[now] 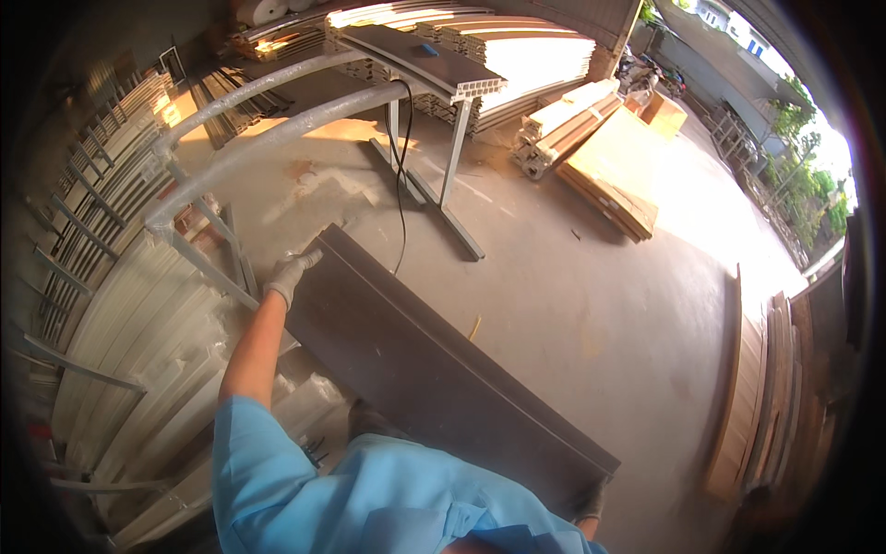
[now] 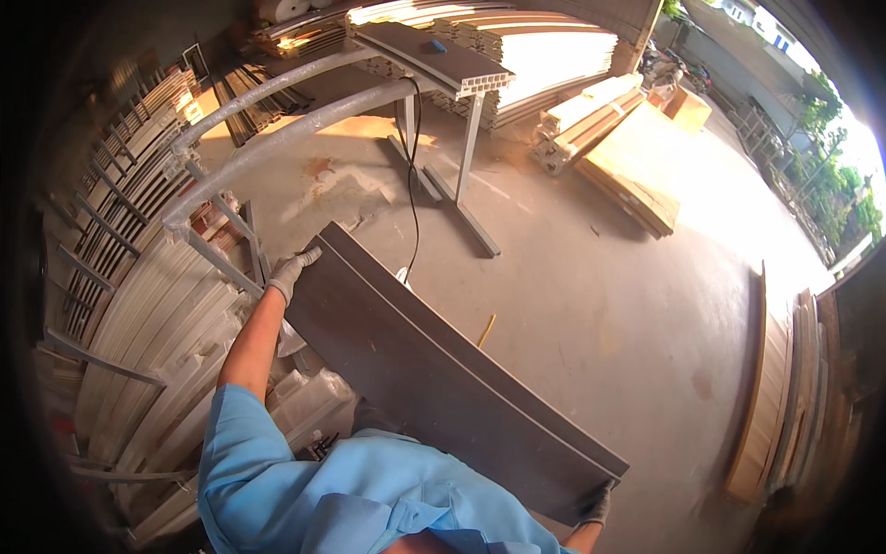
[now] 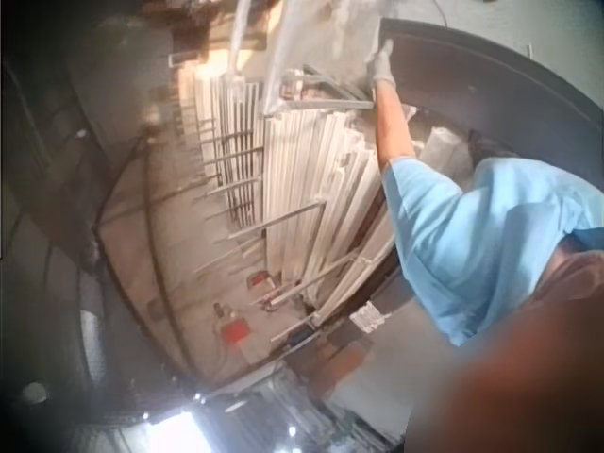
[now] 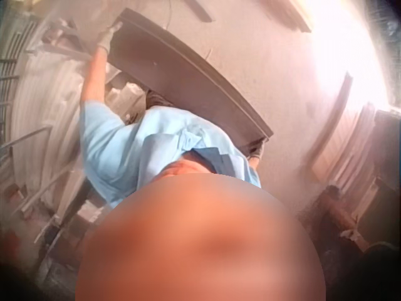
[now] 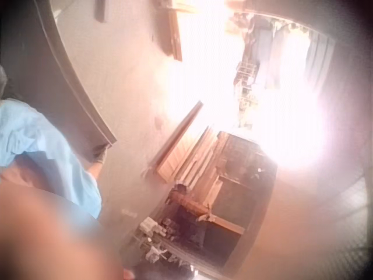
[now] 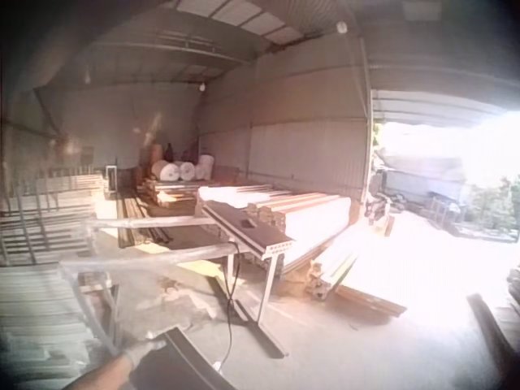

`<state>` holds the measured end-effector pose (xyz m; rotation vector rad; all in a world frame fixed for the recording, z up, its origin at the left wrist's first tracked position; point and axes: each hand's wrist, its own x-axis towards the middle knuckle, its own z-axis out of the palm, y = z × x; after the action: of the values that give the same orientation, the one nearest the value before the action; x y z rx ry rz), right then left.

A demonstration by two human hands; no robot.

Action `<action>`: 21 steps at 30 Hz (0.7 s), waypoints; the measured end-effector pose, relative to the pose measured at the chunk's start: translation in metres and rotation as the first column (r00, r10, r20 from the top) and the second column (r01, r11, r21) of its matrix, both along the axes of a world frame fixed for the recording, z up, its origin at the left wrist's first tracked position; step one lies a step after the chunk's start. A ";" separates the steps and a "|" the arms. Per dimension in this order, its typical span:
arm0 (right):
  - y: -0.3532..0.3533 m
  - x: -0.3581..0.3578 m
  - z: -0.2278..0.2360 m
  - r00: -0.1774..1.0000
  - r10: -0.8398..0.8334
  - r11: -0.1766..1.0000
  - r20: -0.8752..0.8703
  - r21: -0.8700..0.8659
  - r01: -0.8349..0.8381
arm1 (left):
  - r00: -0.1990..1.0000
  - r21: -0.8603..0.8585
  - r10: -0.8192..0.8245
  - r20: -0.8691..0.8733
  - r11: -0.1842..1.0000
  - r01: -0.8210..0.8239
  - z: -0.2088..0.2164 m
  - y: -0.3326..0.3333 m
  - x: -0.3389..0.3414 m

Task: The person picks up dark rectangular panels from a stack, places them on a metal workbench, and uses a blue utility knife to cut along the edges. They then insert a thin strip into the cut groove and stack the finished panels with others.

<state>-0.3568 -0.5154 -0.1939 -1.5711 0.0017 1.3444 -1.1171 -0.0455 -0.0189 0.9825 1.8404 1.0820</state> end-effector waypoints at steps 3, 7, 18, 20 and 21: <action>0.038 -0.006 -0.013 0.998 0.017 1.000 -0.061 0.008 -0.017 | 0.996 -0.053 -0.011 0.084 0.998 0.016 0.031 0.031 0.006; 0.094 -0.044 -0.028 0.987 0.045 0.999 -0.156 0.036 -0.039 | 0.997 -0.022 -0.016 -0.073 1.000 0.014 0.066 0.091 0.007; 0.269 -0.208 -0.027 0.952 0.062 0.980 -0.300 0.198 -0.001 | 0.878 -0.018 -0.025 -0.478 1.000 0.019 0.168 0.345 -0.041; 0.303 -0.246 -0.026 0.948 0.049 0.973 -0.314 0.229 0.026 | 0.876 -0.018 -0.071 -0.478 0.997 0.071 0.182 0.391 -0.052; 0.325 -0.265 -0.026 0.944 0.042 0.966 -0.329 0.256 0.046 | 0.880 -0.028 -0.140 -0.453 0.989 0.143 0.191 0.415 -0.059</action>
<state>-0.6215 -0.1900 -0.2194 -1.1121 0.0328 1.5275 -1.1760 0.3690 0.1717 1.4467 2.0883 0.8124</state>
